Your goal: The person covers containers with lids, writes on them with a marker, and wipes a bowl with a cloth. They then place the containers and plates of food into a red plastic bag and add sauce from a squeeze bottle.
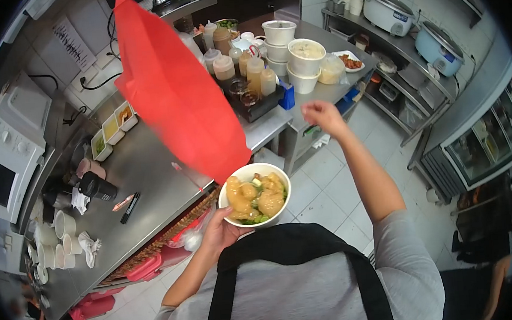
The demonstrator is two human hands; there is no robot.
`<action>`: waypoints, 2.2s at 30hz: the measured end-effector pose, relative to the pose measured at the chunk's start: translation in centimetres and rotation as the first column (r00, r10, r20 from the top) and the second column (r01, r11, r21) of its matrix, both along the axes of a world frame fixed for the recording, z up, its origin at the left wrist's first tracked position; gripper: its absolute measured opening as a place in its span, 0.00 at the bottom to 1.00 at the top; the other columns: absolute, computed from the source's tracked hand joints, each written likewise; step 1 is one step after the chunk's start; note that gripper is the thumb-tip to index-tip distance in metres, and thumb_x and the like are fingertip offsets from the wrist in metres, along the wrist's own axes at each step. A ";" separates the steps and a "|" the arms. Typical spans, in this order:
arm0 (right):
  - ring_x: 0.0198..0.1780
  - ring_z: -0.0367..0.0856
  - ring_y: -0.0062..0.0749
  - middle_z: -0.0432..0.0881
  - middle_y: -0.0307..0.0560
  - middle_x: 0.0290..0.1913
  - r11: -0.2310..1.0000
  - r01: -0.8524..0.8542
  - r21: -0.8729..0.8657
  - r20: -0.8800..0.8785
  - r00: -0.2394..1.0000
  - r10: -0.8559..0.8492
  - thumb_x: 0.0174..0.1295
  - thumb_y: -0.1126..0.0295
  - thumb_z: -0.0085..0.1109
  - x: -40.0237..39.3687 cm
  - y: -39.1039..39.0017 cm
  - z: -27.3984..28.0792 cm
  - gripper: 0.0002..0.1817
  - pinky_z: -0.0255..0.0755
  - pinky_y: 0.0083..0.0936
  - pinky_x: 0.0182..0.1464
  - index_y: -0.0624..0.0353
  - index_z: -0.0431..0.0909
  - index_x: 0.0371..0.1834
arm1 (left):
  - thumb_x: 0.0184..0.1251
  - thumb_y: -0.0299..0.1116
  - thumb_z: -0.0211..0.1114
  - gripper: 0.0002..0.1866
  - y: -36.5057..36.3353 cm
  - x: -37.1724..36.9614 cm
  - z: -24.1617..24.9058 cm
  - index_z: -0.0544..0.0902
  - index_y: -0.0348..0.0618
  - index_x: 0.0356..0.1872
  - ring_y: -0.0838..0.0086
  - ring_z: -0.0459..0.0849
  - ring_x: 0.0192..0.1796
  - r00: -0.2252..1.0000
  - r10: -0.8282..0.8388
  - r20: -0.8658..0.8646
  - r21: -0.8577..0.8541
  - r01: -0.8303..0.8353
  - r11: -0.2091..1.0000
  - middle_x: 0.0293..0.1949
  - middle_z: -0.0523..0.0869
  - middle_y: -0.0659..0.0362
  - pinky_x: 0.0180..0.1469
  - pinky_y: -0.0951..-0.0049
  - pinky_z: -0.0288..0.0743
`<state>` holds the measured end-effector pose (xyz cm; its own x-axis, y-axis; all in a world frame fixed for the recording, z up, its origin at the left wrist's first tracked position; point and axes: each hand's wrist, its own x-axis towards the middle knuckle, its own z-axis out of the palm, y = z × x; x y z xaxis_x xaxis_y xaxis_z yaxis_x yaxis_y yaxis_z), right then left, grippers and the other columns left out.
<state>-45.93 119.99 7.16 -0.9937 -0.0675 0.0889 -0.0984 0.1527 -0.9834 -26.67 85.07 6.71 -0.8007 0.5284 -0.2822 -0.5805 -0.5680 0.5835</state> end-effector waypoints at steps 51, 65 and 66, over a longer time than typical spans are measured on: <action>0.40 0.77 0.28 0.78 0.47 0.39 0.790 -0.539 0.292 -0.814 0.294 0.501 0.44 0.68 0.71 -25.0 -8.6 34.4 0.31 0.72 0.22 0.42 0.59 0.67 0.52 | 0.65 0.41 0.53 0.27 18.9 -19.1 5.2 0.59 0.48 0.65 0.73 0.84 0.40 0.700 0.707 -0.100 -0.179 -0.712 0.679 0.53 0.75 0.55 0.44 0.71 0.79; 0.60 0.70 0.51 0.69 0.67 0.59 0.986 -0.142 0.091 -0.859 0.490 0.150 0.33 0.59 0.78 -24.8 -18.4 31.8 0.63 0.66 0.34 0.60 0.53 0.42 0.72 | 0.62 0.46 0.58 0.32 15.4 -19.9 10.1 0.61 0.44 0.64 0.68 0.82 0.48 0.584 0.766 -0.269 -0.153 -0.811 0.564 0.53 0.76 0.52 0.45 0.68 0.82; 0.60 0.70 0.52 0.69 0.67 0.59 0.989 -0.118 0.088 -0.835 0.533 0.138 0.33 0.61 0.78 -25.8 -19.1 30.8 0.63 0.66 0.36 0.60 0.52 0.42 0.72 | 0.61 0.46 0.58 0.32 15.1 -19.8 10.1 0.61 0.45 0.63 0.68 0.82 0.48 0.581 0.767 -0.274 -0.151 -0.813 0.562 0.53 0.77 0.53 0.45 0.68 0.82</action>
